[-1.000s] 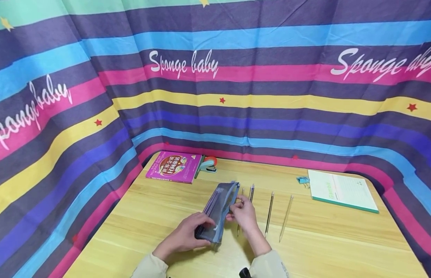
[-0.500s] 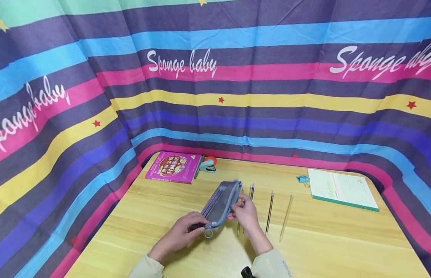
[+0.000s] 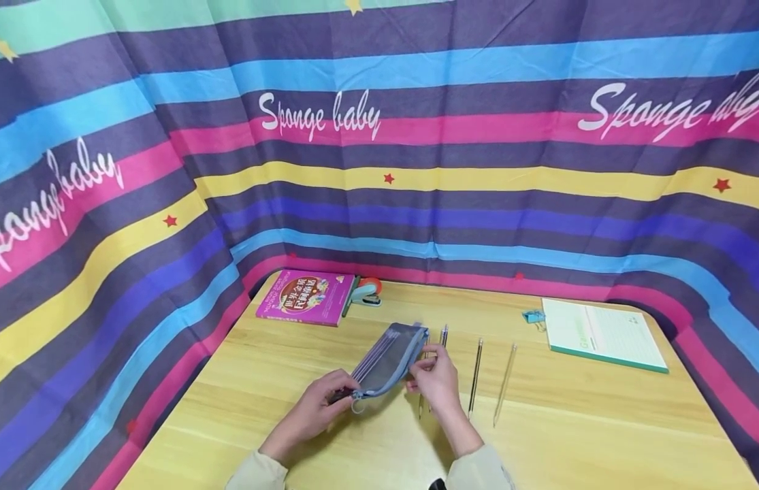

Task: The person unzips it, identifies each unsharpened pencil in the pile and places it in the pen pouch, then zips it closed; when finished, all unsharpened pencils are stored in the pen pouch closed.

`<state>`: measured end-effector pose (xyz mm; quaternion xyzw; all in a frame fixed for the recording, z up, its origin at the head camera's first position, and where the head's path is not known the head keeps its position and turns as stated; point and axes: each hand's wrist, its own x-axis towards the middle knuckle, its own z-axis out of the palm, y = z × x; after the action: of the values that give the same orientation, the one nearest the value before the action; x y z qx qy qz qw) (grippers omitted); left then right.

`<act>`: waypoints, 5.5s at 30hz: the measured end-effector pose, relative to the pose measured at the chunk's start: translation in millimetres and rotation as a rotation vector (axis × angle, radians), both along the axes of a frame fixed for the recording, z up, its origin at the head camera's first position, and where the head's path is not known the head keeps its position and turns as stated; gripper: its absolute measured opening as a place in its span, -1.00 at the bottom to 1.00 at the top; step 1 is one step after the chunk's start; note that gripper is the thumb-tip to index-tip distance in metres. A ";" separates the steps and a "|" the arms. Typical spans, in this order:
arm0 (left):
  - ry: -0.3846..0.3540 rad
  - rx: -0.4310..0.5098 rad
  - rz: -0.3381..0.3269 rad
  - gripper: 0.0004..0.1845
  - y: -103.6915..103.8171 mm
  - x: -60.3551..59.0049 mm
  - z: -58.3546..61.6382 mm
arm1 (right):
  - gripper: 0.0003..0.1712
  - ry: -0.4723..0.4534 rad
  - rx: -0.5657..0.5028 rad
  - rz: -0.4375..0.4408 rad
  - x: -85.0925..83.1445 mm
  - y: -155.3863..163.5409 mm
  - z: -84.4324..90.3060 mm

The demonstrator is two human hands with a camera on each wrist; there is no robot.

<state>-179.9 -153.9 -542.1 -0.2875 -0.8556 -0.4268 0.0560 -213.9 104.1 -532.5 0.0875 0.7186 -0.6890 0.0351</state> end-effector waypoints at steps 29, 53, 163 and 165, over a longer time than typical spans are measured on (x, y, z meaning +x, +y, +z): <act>-0.049 -0.023 0.098 -0.76 -1.2 -3.6 2.9 | -0.77 0.221 0.046 0.483 42.0 -33.3 20.4; -0.108 0.095 0.036 -0.80 -6.0 -1.6 3.7 | -0.63 0.367 0.217 0.465 42.7 -46.7 8.2; -0.050 0.073 0.038 -0.95 -11.4 -2.4 2.6 | -0.76 0.258 0.272 0.371 32.1 -39.0 -0.5; -0.048 0.076 0.036 -0.94 -11.6 -2.8 1.9 | -0.75 0.256 0.281 0.373 31.1 -37.1 -1.5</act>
<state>-182.7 -165.5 -540.2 -0.2594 -0.8448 -0.4648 0.0543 -182.8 67.1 -534.0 -0.1303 0.8094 -0.5696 0.0577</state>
